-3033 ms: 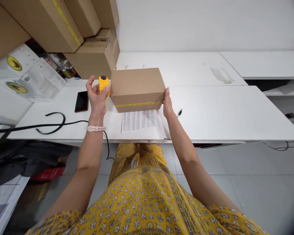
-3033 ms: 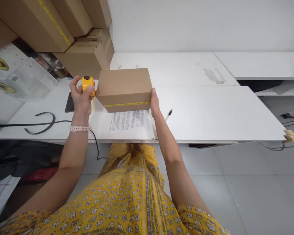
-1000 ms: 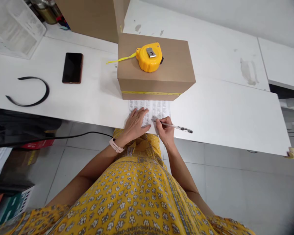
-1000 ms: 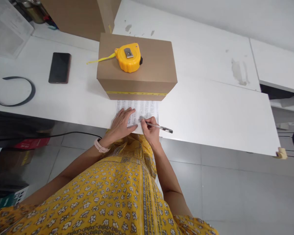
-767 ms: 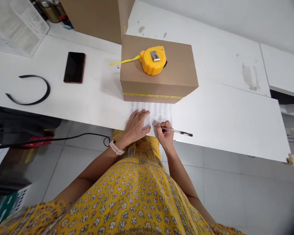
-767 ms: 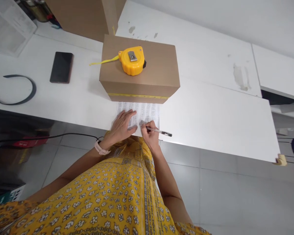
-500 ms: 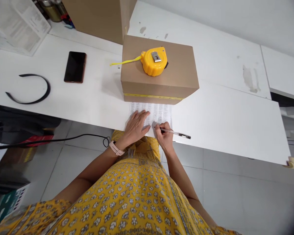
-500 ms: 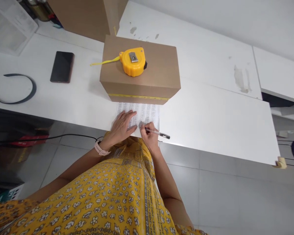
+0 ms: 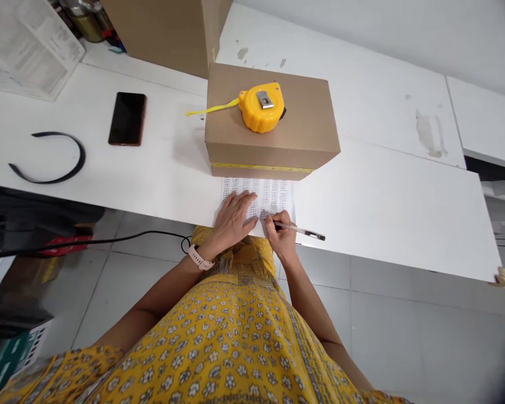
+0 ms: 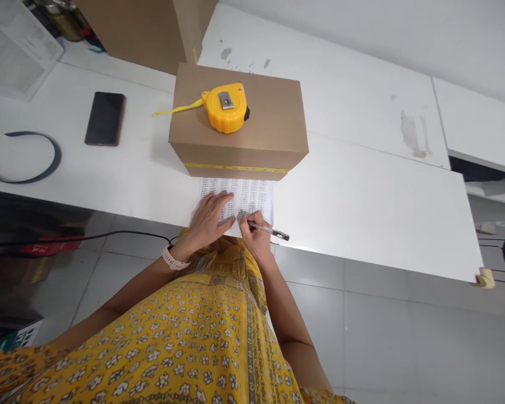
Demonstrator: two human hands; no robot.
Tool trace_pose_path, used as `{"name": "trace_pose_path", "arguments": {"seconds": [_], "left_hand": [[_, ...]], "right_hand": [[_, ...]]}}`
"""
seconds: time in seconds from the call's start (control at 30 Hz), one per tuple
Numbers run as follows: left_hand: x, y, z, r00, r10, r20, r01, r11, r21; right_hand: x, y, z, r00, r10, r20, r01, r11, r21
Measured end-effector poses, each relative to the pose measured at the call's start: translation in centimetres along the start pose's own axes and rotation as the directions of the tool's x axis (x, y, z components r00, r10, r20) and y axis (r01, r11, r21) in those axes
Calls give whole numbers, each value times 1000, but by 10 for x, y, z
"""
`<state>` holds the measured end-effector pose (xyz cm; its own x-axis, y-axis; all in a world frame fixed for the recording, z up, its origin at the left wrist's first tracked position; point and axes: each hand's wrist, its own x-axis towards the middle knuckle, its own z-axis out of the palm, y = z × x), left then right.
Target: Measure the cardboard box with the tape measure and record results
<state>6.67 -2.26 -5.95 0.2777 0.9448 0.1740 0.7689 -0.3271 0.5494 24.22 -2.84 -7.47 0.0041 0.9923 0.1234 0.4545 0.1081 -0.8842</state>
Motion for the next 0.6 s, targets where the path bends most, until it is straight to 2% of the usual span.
{"name": "trace_pose_path", "arguments": {"seconds": [0.4,0.6], "left_hand": [[0,0,-1,1000,2,3,-2,1000,8],[-1,-3,2,1000,23,-18,-23,1000,18]], "right_hand": [[0,2,0,1000,17,1,-17,998,59],[0,2,0,1000,-11,-13,11,999,44]]}}
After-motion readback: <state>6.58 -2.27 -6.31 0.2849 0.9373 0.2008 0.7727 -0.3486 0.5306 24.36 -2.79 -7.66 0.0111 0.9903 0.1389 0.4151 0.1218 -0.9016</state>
